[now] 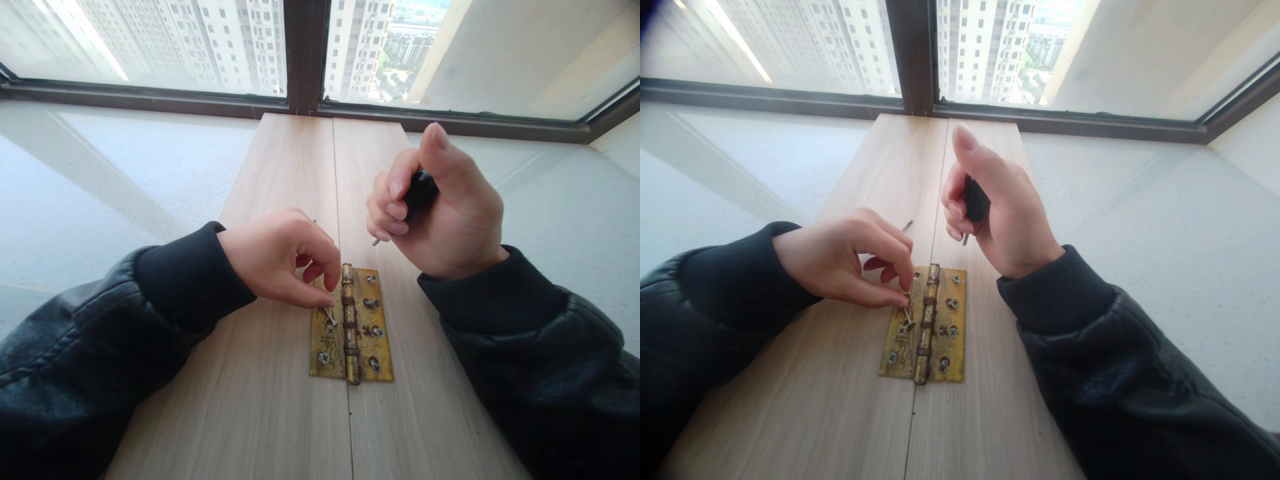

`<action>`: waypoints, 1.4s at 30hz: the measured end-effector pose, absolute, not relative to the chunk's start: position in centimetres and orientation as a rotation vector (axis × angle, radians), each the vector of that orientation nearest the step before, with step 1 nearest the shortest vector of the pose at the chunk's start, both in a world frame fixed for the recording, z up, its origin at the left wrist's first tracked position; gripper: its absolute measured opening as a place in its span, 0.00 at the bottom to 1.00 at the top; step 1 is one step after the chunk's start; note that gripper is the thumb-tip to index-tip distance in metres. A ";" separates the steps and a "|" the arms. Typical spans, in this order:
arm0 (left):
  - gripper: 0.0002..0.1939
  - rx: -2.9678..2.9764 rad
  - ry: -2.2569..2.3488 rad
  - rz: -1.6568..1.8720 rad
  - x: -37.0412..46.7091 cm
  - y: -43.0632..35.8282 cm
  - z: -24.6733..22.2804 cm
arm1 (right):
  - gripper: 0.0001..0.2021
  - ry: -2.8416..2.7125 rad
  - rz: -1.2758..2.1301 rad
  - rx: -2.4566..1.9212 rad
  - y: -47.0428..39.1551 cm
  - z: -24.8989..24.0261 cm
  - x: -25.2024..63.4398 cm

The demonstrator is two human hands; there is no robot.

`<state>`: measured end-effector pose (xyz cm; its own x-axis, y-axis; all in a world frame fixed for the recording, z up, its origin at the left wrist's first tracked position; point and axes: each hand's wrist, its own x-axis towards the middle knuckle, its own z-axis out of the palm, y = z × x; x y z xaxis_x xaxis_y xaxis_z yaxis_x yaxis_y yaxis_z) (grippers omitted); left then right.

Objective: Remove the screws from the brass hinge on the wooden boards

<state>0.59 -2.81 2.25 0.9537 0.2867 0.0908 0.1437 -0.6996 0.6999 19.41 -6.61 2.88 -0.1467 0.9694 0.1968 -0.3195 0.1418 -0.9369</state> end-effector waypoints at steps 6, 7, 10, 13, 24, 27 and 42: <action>0.06 2.359 0.229 0.073 0.8 -3.1 2.2 | 0.21 -1.174 1.340 -0.770 -6.7 2.9 19.4; 0.06 2.365 0.227 0.067 0.8 -3.1 2.2 | 0.21 -1.174 1.339 -0.770 -6.7 2.9 19.4; 0.06 2.383 0.229 0.087 0.9 -3.0 2.1 | 0.21 -1.175 1.339 -0.777 -6.7 2.9 19.4; 0.06 2.400 0.239 0.085 0.9 -3.1 2.1 | 0.21 -1.181 1.332 -0.777 -6.6 2.8 19.4; 0.08 2.469 0.528 0.256 0.2 -1.6 2.2 | 0.22 -1.170 1.324 -0.770 -6.6 2.8 19.4; 0.11 2.496 0.864 0.420 -0.3 -0.6 1.9 | 0.24 -1.172 1.308 -0.768 -6.6 2.6 19.4; 0.19 2.399 1.309 0.385 0.1 -0.1 1.2 | 0.22 -1.166 1.309 -0.724 -6.4 2.4 19.5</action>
<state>0.08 -0.13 1.20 0.5287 0.8469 0.0571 0.7430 -0.4943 0.4513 19.52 -6.37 2.44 -0.1276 0.9637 0.2347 -0.3440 0.1790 -0.9218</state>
